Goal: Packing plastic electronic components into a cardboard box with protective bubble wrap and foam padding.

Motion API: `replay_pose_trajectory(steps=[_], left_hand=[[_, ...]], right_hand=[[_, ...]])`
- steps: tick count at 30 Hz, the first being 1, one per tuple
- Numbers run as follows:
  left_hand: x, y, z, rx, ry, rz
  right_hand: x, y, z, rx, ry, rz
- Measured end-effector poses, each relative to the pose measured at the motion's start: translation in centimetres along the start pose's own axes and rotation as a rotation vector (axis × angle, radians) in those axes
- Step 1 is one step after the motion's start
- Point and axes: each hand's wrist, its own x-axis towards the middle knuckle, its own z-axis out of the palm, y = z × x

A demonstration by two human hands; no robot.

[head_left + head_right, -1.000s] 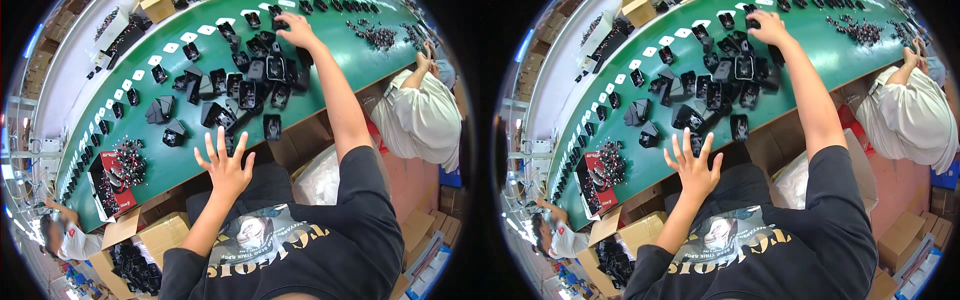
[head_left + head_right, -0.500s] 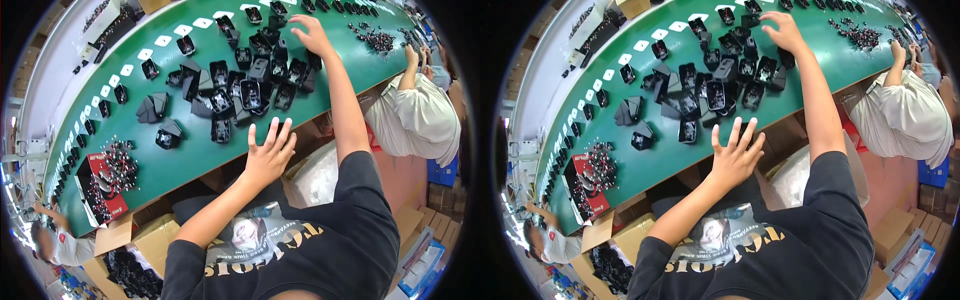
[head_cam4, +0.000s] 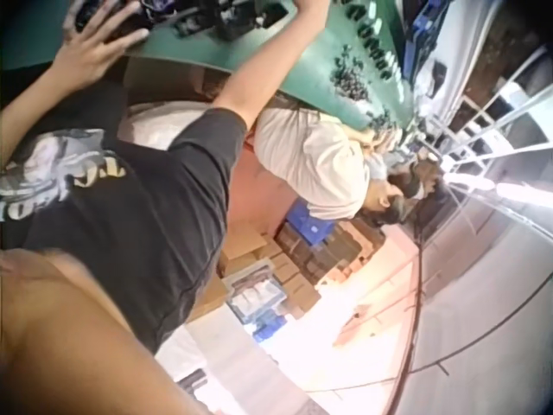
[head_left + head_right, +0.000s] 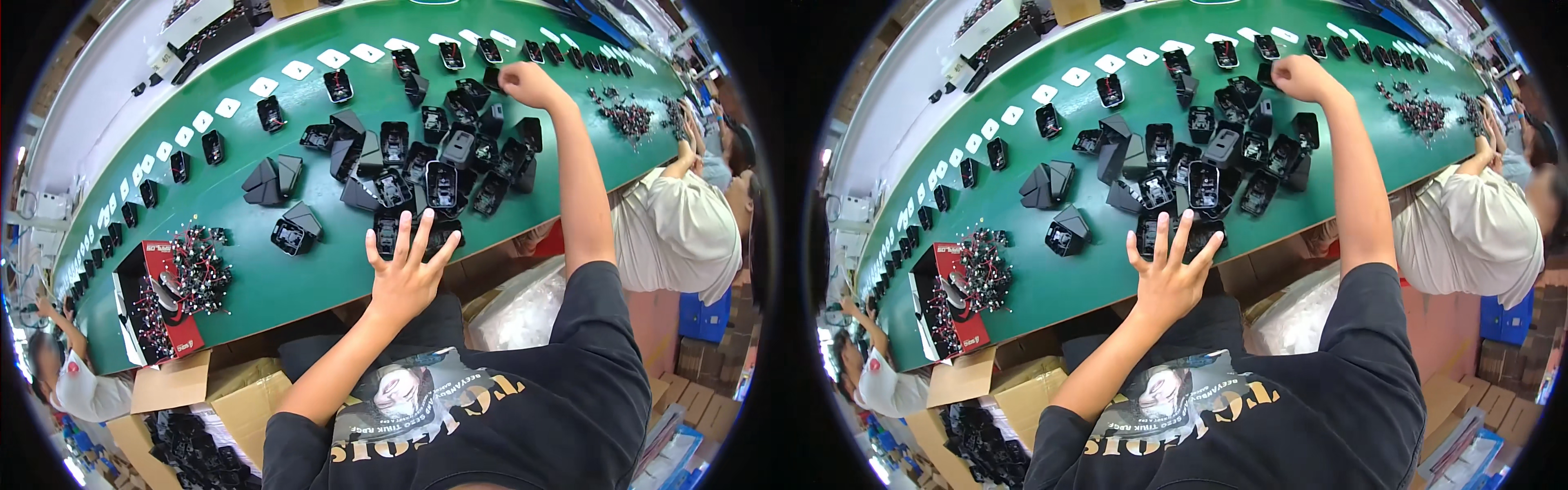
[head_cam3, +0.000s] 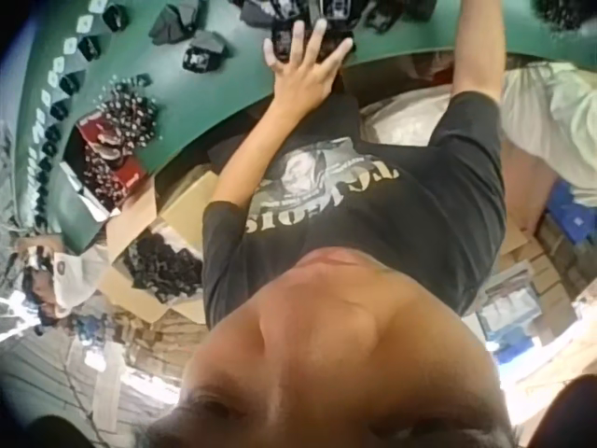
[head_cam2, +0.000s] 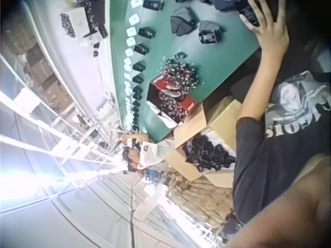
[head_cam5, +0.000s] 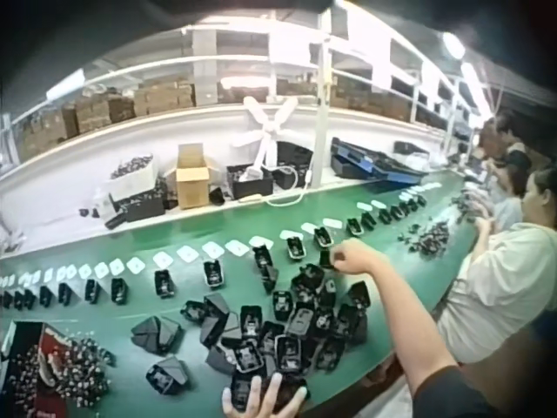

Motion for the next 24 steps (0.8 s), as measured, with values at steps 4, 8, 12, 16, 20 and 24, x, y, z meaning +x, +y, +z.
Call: replay_pose_trajectory(steps=[4,8,12,16,20,24], left_hand=[[0.4,-0.2,0.4,-0.048,0.027,-0.042],[0.0,-0.3,0.1,-0.045,-0.027,-0.063],[0.2,-0.1,0.1,-0.086,-0.052,-0.108],[1.0,-0.3,0.5,-0.066,-0.027,-0.148],[0.6,-1.0,-0.2,-0.11,0.084,-0.116],[2.3,-4.2,-3.6,-0.137,0.236,-0.188]], right_hand=[[1.9,-1.1,0.4,-0.091,0.143,0.074],[3.8,-1.5,4.2,-0.065,0.474,-0.23],[2.2,-0.3,2.0,-0.042,-0.023,0.029],[0.3,-2.5,0.1,-0.034,-0.062,0.099],[3.4,-12.4,-0.1,-0.085,0.157,0.149],[6.5,-16.3,5.1,-0.271,0.067,0.156]])
